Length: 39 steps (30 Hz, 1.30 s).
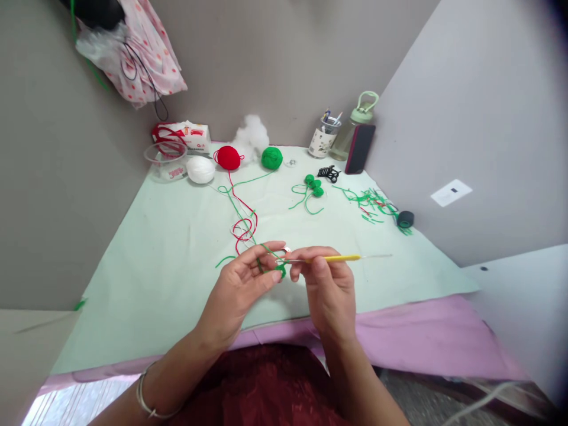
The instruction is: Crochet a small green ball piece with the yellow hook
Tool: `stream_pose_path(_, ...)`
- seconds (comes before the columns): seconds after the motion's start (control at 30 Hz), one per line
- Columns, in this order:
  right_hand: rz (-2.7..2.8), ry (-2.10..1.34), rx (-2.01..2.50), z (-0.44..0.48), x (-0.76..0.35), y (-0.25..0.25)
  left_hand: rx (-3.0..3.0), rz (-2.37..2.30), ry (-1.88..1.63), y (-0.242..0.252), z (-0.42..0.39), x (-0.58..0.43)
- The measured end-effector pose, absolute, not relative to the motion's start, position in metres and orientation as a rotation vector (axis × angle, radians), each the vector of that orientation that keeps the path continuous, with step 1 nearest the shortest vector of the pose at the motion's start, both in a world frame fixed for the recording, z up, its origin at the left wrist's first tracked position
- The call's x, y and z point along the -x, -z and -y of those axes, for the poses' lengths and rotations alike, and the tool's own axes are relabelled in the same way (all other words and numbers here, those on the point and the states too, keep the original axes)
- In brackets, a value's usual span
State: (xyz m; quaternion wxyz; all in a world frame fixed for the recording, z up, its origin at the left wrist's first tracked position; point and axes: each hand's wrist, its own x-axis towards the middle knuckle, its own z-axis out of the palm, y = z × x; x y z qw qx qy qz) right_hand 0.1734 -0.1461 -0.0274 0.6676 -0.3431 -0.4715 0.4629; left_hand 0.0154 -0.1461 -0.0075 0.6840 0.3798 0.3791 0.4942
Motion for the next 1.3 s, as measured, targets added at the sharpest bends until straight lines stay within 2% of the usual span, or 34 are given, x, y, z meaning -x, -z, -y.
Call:
stream_pose_path(0.2,1.078,-1.046,0.778,0.148,-0.178,0.024,-0.903,-0.878,-1.085,0.006,0.146,-0.015)
stream_pose_path(0.7,1.573,-0.483,0.798,0.162,-0.183,0.024,-1.124,-1.009,-1.151,0.004,0.145,-0.015)
stream_pose_path(0.97,1.546,-0.451,0.809,0.163,-0.182,0.023,-1.104,-1.013,-1.186,0.001,0.148,-0.015)
stream_pose_path(1.3,1.681,-0.23,0.838,0.162,-0.184,0.022,-1.057,-0.94,-1.235,0.01,0.149,-0.018)
